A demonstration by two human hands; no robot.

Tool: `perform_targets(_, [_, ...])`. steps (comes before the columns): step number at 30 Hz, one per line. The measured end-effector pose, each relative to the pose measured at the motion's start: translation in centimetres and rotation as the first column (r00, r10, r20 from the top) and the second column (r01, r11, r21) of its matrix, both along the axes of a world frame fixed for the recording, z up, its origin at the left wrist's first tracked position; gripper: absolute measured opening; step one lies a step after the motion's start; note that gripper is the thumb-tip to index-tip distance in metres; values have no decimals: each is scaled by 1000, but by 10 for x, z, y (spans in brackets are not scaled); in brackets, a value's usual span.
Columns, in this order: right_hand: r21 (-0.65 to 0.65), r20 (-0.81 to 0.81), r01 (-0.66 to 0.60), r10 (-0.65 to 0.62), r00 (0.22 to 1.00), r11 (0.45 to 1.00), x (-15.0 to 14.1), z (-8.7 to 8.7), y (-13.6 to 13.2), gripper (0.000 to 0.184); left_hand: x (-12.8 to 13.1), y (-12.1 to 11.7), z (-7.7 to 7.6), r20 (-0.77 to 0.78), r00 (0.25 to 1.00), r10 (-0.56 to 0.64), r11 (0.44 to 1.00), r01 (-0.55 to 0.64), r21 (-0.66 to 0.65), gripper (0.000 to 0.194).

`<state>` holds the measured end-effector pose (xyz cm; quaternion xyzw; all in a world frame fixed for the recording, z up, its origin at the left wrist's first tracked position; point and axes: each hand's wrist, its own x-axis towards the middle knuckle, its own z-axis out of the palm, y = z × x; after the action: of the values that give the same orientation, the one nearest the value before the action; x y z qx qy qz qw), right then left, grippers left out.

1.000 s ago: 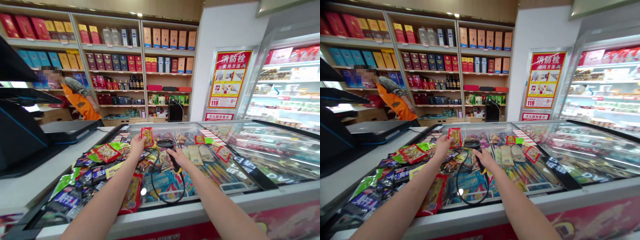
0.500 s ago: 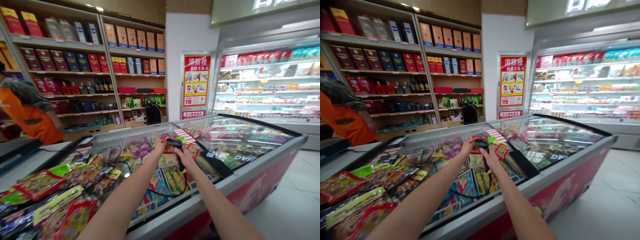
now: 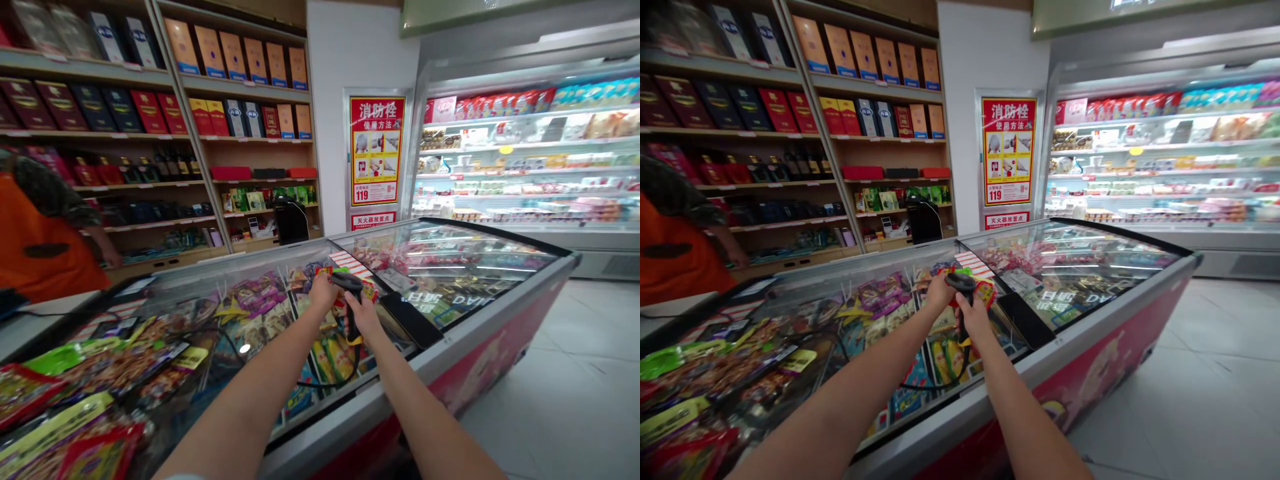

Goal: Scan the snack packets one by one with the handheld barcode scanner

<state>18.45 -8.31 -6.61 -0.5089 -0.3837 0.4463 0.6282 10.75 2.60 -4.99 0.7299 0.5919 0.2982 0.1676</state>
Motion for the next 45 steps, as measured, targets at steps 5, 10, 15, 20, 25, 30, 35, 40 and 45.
perform_targets(5, [8, -9, 0, 0, 1000, 1000, 0, -2, -1, 37, -47, -10, 14, 41, 999, 4, 999, -5, 32, 20])
perform_targets(10, [24, 24, -93, 92, 995, 995, -24, 8, 2, 40, -146, -46, 44, 14, 1000, -21, 999, 21, 48, 20])
perform_targets(15, [23, 35, -291, 290, 956, 956, -85, 28, 5, 39, -271, -105, 56, -201, 966, 159, 987, -163, -1, 21])
perform_targets(20, [14, 78, -487, 484, 871, 873, -150, 36, 7, 35, -354, -170, 40, -314, 860, 402, 910, -413, 32, 25])
perform_targets(25, [3, 90, -559, 557, 826, 829, -194, 32, 3, 38, -361, -222, 16, -365, 815, 450, 888, -451, 90, 32])
perform_targets(30, [-27, 144, -613, 610, 779, 789, -210, 28, -7, 40, -336, -248, -3, -486, 721, 493, 845, -530, 70, 41])
perform_targets(35, [-39, 172, -604, 601, 780, 796, -207, 26, -10, 40, -332, -251, -3, -432, 788, 439, 821, -547, -165, 30])
perform_targets(40, [-44, 180, -596, 593, 785, 802, -197, 24, -3, 38, -342, -245, 12, -175, 872, 458, 878, -475, -67, 11])
perform_targets(45, [-28, 137, -596, 594, 793, 802, -195, 38, 12, 36, -335, -178, 40, 224, 894, 389, 892, -426, 150, 11])
